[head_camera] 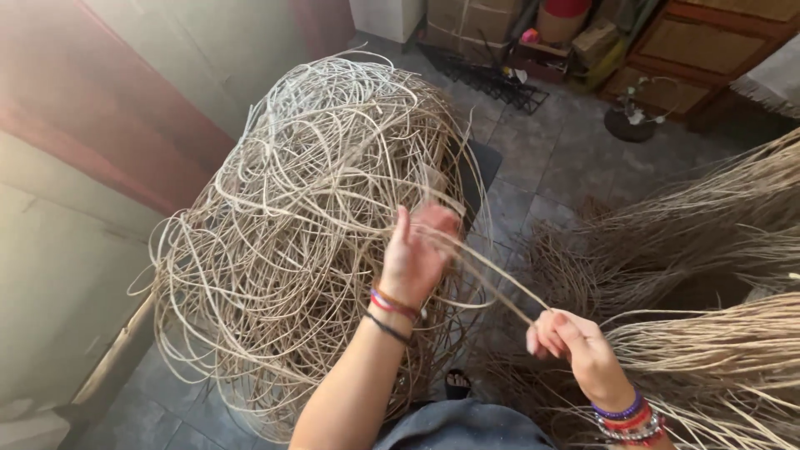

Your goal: Weaving and knotting natural fibers onto a circular frame

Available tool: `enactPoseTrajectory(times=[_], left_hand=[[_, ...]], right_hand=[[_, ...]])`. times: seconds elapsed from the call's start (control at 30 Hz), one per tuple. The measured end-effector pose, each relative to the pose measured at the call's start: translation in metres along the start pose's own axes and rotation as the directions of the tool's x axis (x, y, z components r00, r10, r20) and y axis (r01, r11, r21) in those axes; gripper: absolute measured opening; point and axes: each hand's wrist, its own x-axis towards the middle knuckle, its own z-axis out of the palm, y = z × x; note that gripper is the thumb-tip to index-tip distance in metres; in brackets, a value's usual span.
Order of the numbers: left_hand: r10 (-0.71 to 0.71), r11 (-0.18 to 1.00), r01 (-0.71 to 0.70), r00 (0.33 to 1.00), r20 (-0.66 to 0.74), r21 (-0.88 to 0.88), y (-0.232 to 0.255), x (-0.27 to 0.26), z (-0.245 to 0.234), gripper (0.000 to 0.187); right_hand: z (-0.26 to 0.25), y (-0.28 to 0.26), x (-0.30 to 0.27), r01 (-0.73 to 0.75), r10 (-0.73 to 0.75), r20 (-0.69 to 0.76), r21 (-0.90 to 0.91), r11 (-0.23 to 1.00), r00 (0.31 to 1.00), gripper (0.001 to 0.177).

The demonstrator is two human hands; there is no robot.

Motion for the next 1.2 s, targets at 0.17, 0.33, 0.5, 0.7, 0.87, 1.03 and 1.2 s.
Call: enactPoseTrajectory(times=[0.17, 0.33, 0.5, 0.7, 0.87, 1.03, 1.2], left_hand=[[-0.665, 0.502, 0.529, 0.742, -0.085, 0.685, -0.047, -0.071, 0.008, 0.109], [-0.544, 0.738, 0.519, 0.836, -0.074, 0.431, -0.056, -0.069, -0.010, 0.060], [-0.164, 0.969, 0.137, 0.979, 0.120, 0.206, -0.030, -0.018, -0.007, 0.037], [0.081, 0.993, -0.089, 0.992, -0.098, -0.075, -0.013, 0.011, -0.021, 0.031], [0.205, 0.896, -0.188, 0.979, 0.002, 0.402, -0.035, -0.021, 0.019, 0.024], [0.190, 0.912, -0.163, 0.981, -0.036, 0.378, -0.049, -0.015, -0.018, 0.020], [0.235, 0.925, -0.182, 0.964, -0.125, 0.332, -0.033, -0.002, -0.042, 0.020]], right_hand=[[0.017, -0.018, 0.015, 0.134, -0.129, 0.060, -0.080, 0.988, 0.990, 0.044], [0.020, -0.034, 0.014, 0.044, -0.023, 0.109, -0.192, 0.980, 0.994, 0.041], [-0.003, -0.015, 0.000, -0.010, 0.057, 0.183, -0.250, 0.968, 0.981, 0.044], [-0.025, 0.021, 0.003, -0.130, 0.125, -0.037, -0.223, 0.966, 0.991, 0.045], [0.037, -0.020, 0.036, 0.006, -0.402, -0.070, -0.983, 0.185, 0.913, 0.052], [0.050, -0.065, 0.037, 0.022, -0.339, 0.020, -1.000, 0.004, 0.940, 0.035], [0.019, -0.063, 0.029, 0.024, 0.174, 0.048, -0.990, 0.141, 0.984, 0.034]])
